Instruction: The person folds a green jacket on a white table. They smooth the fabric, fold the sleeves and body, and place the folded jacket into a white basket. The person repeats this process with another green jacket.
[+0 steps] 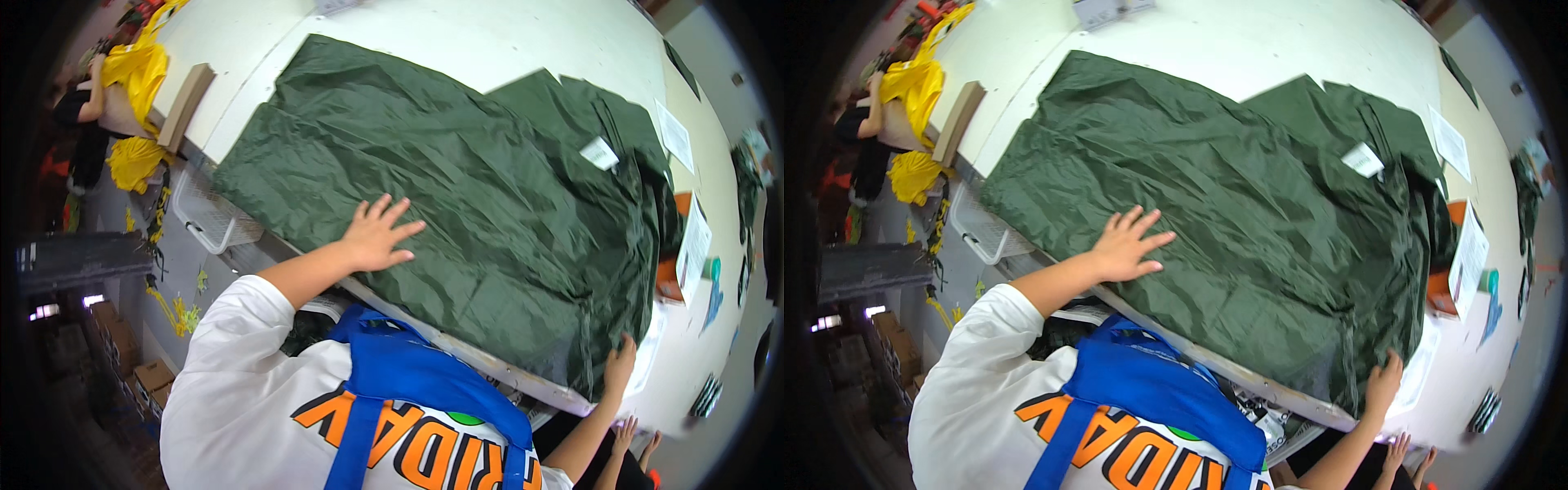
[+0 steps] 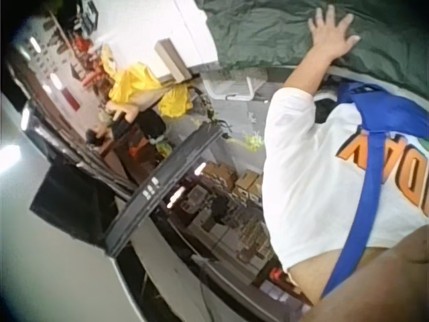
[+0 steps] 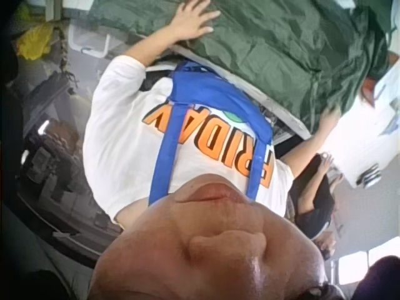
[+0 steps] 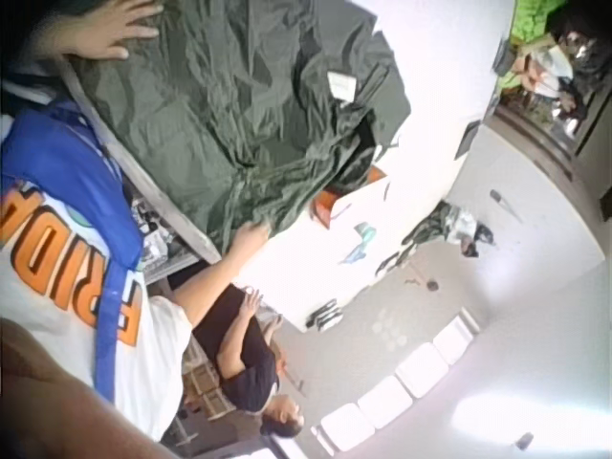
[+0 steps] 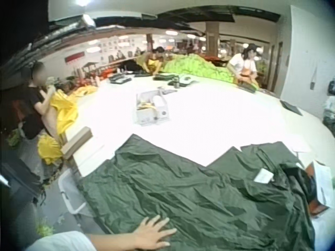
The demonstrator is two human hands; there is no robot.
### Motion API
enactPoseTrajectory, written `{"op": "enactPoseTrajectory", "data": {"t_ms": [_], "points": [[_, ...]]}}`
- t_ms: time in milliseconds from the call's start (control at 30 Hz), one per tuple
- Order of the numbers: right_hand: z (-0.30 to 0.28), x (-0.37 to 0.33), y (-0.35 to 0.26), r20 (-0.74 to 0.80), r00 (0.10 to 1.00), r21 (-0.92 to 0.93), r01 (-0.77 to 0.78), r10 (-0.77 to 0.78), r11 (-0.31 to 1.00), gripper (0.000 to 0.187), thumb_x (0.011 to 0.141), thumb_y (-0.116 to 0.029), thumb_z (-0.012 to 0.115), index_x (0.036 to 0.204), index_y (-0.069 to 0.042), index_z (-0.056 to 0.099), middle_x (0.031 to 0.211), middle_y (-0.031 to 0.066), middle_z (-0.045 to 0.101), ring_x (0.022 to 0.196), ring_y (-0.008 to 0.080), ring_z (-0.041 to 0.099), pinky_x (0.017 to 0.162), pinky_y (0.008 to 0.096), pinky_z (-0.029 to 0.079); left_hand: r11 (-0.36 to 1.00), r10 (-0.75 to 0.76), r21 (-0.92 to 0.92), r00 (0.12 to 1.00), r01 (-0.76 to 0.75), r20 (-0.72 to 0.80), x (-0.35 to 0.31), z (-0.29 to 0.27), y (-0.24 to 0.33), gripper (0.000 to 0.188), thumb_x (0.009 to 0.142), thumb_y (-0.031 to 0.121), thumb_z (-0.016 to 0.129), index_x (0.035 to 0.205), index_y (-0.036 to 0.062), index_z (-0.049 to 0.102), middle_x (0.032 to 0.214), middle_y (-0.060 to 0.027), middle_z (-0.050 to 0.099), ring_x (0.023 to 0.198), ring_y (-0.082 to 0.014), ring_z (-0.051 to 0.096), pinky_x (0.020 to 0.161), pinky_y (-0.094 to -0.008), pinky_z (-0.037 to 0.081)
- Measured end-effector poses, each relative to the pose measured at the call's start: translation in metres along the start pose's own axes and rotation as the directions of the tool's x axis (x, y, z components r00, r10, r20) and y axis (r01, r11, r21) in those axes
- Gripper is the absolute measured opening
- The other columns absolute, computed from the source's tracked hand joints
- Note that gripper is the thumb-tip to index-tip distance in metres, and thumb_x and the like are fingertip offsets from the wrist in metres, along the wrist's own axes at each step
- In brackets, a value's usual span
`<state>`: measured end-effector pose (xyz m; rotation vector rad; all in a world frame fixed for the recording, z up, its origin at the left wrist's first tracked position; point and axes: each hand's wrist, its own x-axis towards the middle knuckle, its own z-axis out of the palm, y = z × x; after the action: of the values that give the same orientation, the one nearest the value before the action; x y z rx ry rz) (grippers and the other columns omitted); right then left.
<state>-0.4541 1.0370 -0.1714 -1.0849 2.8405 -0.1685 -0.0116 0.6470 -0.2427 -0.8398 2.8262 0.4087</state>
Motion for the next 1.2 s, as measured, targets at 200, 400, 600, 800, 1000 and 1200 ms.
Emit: {"op": "enactPoseTrajectory", "data": {"t_ms": [200, 400, 600, 800, 1000, 1200], "points": [[0.099, 0.061, -0.201, -0.027, 0.933, -0.076, 0.355, -0.358, 0.932, 0.055, 0.087, -0.027, 0.059, 0.139, -0.015, 0.042, 0.148, 0.0109, 0.034, 0.137, 0.0356, 0.026, 0.11, 0.0547, 0.018, 0.913, 0.004, -0.382, 0.941, -0.141, -0.338, 0.047, -0.025, -0.089, 0.043, 0.084, 0.028, 0.064, 0.121, 0.0061, 0.056, 0.116, -0.0158, 0.057, 0.108, -0.0339, 0.053, 0.096, -0.0397, 0.043], [0.139, 0.062, -0.22, 0.036, 0.957, -0.201, 0.29, -0.289, 0.936, 0.058, 0.089, -0.038, 0.049, 0.142, -0.017, 0.039, 0.153, 0.0096, 0.026, 0.141, 0.0355, 0.02, 0.111, 0.0558, 0.014, 0.664, -0.747, -0.369, 0.555, 0.65, -0.366, 0.137, -0.109, -0.304, 0.063, 0.08, 0.033, 0.069, 0.129, 0.0012, 0.046, 0.121, -0.0251, 0.053, 0.11, -0.0409, 0.054, 0.094, -0.0441, 0.045], [0.138, 0.065, -0.218, 0.023, 0.951, -0.166, 0.309, -0.31, 0.936, 0.059, 0.086, -0.035, 0.052, 0.14, -0.015, 0.041, 0.152, 0.0121, 0.027, 0.141, 0.0361, 0.019, 0.112, 0.0541, 0.012, 0.633, -0.742, -0.453, 0.659, 0.628, -0.122, 0.238, -0.111, -0.459, 0.047, 0.081, 0.037, 0.063, 0.109, -0.0007, 0.059, 0.094, -0.0202, 0.067, 0.08, -0.0341, 0.066, 0.081, -0.041, 0.052], [0.129, 0.074, -0.223, 0.081, 0.965, -0.134, 0.259, -0.25, 0.956, 0.058, 0.081, -0.034, 0.063, 0.133, -0.016, 0.048, 0.149, 0.011, 0.03, 0.139, 0.0345, 0.021, 0.111, 0.0523, 0.016, 0.559, -0.777, -0.368, 0.314, 0.743, -0.546, 0.271, -0.041, -0.512, 0.047, 0.078, 0.031, 0.069, 0.117, 0.0074, 0.06, 0.093, -0.0183, 0.067, 0.082, -0.0295, 0.066, 0.077, -0.0413, 0.051], [0.054, 0.207, -0.193, -0.457, 0.872, 0.193, 0.29, -0.176, 0.937, 0.03, 0.08, -0.008, 0.064, 0.109, -0.001, 0.059, 0.11, 0.0154, 0.06, 0.102, 0.0325, 0.057, 0.09, 0.0383, 0.044, 0.949, -0.266, -0.106, 0.572, 0.298, -0.776, 0.269, -0.089, -0.384, 0.058, 0.084, 0.019, 0.066, 0.135, 0.0064, 0.042, 0.137, -0.0208, 0.039, 0.125, -0.0342, 0.039, 0.105, -0.0414, 0.034], [0.005, 0.357, -0.093, -0.246, 0.931, -0.349, -0.345, 0.27, 0.871, 0.077, 0.071, -0.009, 0.068, 0.14, -0.024, 0.038, 0.144, 0.0078, 0.038, 0.133, 0.0289, 0.034, 0.102, 0.0534, 0.033, 0.79, 0.37, -0.289, 0.796, -0.541, -0.479, 0.278, -0.093, -0.018, 0.049, 0.078, 0.011, 0.064, 0.126, 0.0106, 0.052, 0.131, -0.014, 0.049, 0.124, -0.0331, 0.043, 0.105, -0.0433, 0.034]]}}
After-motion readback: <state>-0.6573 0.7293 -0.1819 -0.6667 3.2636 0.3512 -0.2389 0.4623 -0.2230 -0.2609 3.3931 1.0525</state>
